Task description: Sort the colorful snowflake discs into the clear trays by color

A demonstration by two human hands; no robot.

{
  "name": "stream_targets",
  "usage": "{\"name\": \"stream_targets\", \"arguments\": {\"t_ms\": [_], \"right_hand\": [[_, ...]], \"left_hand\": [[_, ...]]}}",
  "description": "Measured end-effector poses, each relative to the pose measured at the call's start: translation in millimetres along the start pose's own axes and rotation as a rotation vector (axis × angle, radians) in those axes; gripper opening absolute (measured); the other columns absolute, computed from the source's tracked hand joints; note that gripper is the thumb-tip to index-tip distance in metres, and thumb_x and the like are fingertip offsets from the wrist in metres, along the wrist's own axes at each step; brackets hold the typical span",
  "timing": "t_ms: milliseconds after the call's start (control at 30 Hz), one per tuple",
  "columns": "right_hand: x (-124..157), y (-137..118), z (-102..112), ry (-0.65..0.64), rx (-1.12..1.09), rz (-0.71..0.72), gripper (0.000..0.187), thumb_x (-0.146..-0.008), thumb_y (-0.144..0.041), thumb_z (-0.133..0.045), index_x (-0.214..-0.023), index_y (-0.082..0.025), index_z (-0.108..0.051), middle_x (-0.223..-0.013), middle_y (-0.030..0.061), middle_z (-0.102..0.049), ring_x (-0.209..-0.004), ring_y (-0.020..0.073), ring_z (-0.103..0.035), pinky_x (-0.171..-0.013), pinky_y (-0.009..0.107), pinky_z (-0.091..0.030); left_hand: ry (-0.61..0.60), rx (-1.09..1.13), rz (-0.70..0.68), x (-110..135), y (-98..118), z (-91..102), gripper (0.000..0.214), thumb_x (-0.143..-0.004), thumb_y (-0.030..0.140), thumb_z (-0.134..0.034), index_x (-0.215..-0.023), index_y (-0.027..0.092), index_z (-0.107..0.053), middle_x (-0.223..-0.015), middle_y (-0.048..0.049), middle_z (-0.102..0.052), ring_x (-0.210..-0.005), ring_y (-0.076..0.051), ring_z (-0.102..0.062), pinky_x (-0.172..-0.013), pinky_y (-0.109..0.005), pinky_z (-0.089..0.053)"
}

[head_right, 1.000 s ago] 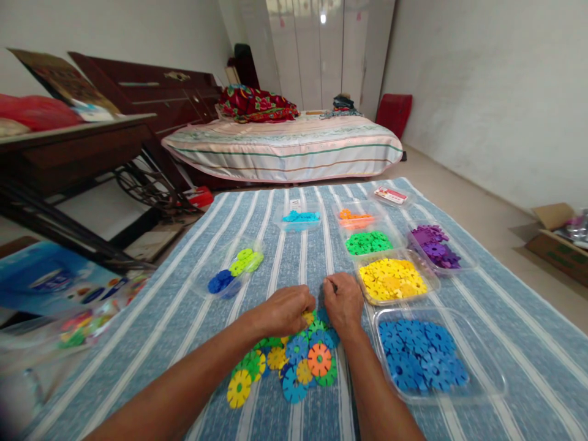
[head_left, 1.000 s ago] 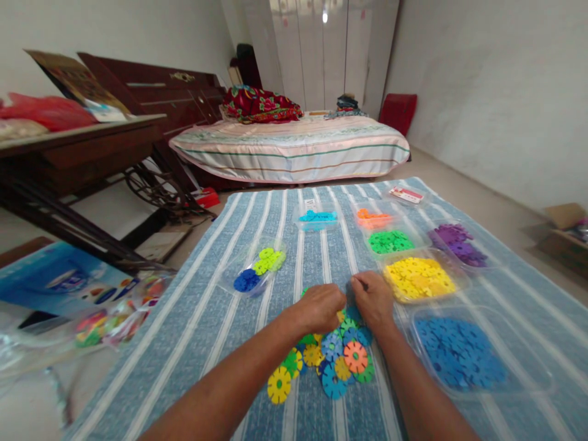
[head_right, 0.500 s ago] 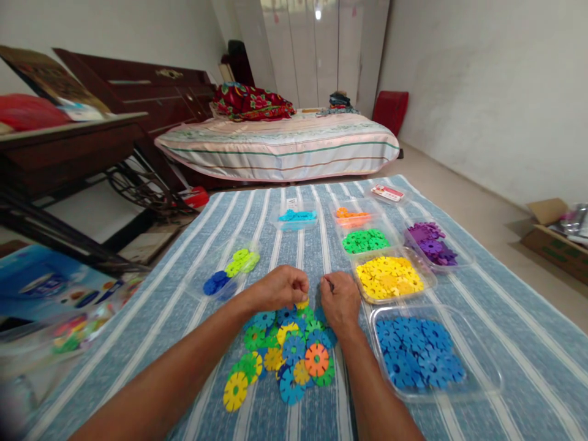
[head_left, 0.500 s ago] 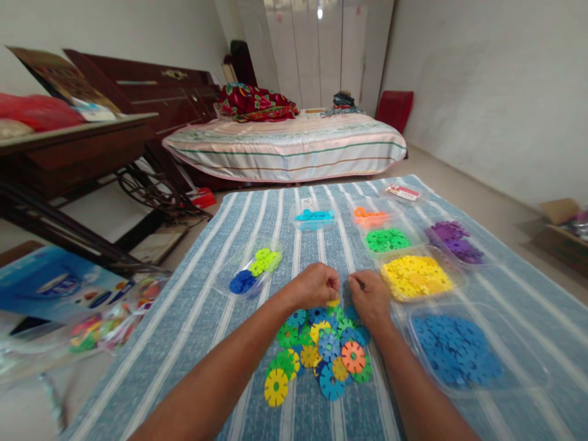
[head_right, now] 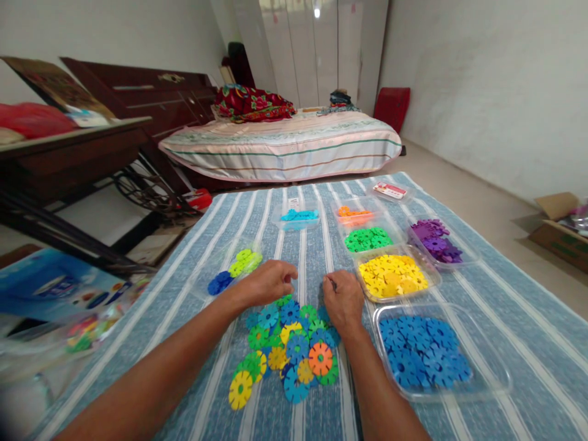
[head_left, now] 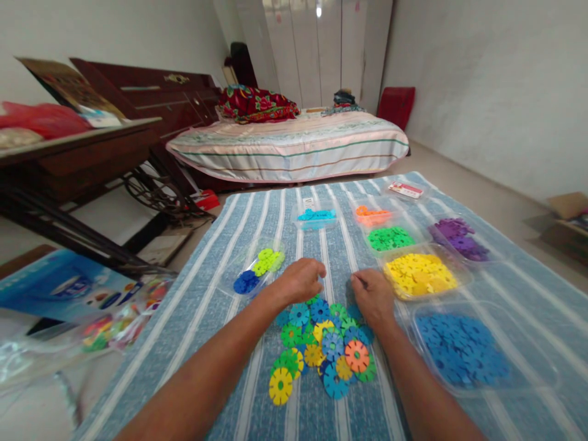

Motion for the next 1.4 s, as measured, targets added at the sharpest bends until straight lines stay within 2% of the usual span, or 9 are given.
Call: {"name": "stream_targets", "arguments": {"t_ms": [133,433,567,733,833,967,1067,1200,1400], "right_hand": [[0.6,-0.8,-0.7,0.001,-0.004,0.019,0.027,-0.080,-0.033,-0.044,-0.069,-0.019,-0.065,-0.071,0.0033,-0.062,-0.073,0.0165,-0.052,-0.070,0.028,-0.037],[0.0,0.7,-3.9,0.001,0.000,0.037,0.026,-0.081,-0.032,-0.045,-0.069,-0.019,-0.064,-0.072,0.0036,-0.062,-0.073,0.0172,-0.052,-0.070,0.028,-0.037],[-0.5,0.3,-4.0,-0.002,-0.007,0.033,0.025,-0.080,-0.031,-0.046,-0.070,-0.019,-0.065,-0.071,0.0031,-0.063,-0.073,0.0171,-0.052,-0.069,0.028,-0.037],[-0.1,-1.1,-2.3,0.005,-0.004,0.025,0.026,-0.080,-0.032,-0.045,-0.070,-0.019,-0.065,-0.072,0.0036,-0.063,-0.074,0.0174,-0.052,-0.070,0.028,-0.037],[0.1,-1.5,-2.1,0.004,-0.007,0.022,0.027,-0.081,-0.032,-0.044,-0.069,-0.019,-0.064,-0.072,0.0038,-0.062,-0.073,0.0172,-0.052,-0.070,0.028,-0.037],[0.4,-1.1,-2.2,0.003,-0.007,0.019,0.027,-0.080,-0.033,-0.044,-0.069,-0.019,-0.064,-0.069,0.0029,-0.061,-0.071,0.0166,-0.052,-0.067,0.027,-0.036],[0.5,0.3,-2.8,0.002,-0.019,0.017,0.028,-0.080,-0.034,-0.044,-0.069,-0.018,-0.064,-0.070,0.0028,-0.061,-0.071,0.0164,-0.052,-0.067,0.027,-0.036],[0.5,2.4,-3.9,-0.002,-0.015,0.010,0.027,-0.081,-0.034,-0.044,-0.069,-0.018,-0.064,-0.070,0.0030,-0.062,-0.071,0.0163,-0.052,-0.068,0.027,-0.036],[0.5,1.1,-2.3,0.004,0.001,0.007,0.027,-0.081,-0.034,-0.044,-0.070,-0.019,-0.064,-0.073,0.0038,-0.063,-0.074,0.0172,-0.052,-0.071,0.028,-0.037]], "left_hand": [[-0.061,-0.173,0.094,17.6,-26.4,-18.3,0.011,-0.065,0.018,-0.057,-0.074,0.018,-0.063,-0.078,-0.0058,-0.064,-0.080,-0.023,-0.060,-0.068,-0.029,-0.043],[-0.062,-0.032,0.170,16.1,-31.0,-20.9,0.013,-0.057,0.021,-0.065,-0.067,0.019,-0.057,-0.068,0.0017,-0.058,-0.068,-0.015,-0.055,-0.056,-0.022,-0.035],[-0.024,0.124,0.163,12.5,-38.2,-18.3,0.014,-0.055,0.016,-0.064,-0.059,0.017,-0.051,-0.056,0.0057,-0.049,-0.057,-0.011,-0.048,-0.049,-0.020,-0.029],[-0.092,0.504,0.207,9.7,-45.3,-21.4,0.011,-0.057,0.021,-0.061,-0.060,0.016,-0.051,-0.045,0.0079,-0.049,-0.047,-0.010,-0.050,-0.046,-0.019,-0.034],[-0.056,0.671,0.218,-2.4,-35.5,-12.2,0.009,-0.060,0.019,-0.060,-0.064,0.015,-0.054,-0.043,0.0073,-0.051,-0.042,-0.009,-0.052,-0.043,-0.018,-0.035],[0.093,0.886,0.164,-34.9,-0.4,15.5,0.006,-0.065,0.014,-0.060,-0.067,0.013,-0.054,-0.045,0.0051,-0.053,-0.042,-0.009,-0.054,-0.043,-0.017,-0.037],[0.193,1.069,0.069,-56.3,28.5,37.2,0.018,-0.069,0.015,-0.060,-0.087,0.013,-0.056,-0.060,0.0014,-0.060,-0.055,-0.011,-0.061,-0.048,-0.019,-0.043],[0.244,0.860,0.022,-56.6,34.2,46.9,0.021,-0.071,0.017,-0.060,-0.091,0.012,-0.059,-0.065,0.0002,-0.060,-0.058,-0.011,-0.061,-0.049,-0.019,-0.042],[0.049,0.080,0.000,-0.8,-2.5,14.7,0.010,-0.067,0.021,-0.061,-0.075,0.016,-0.065,-0.070,-0.0018,-0.064,-0.068,-0.016,-0.060,-0.061,-0.024,-0.042]]}}
Point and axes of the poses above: each hand's wrist, its own x-axis away from the middle knuckle, its own z-axis out of the back of the hand, y = z × x, the point moved 8 cm from there along -x, towards the middle knuckle
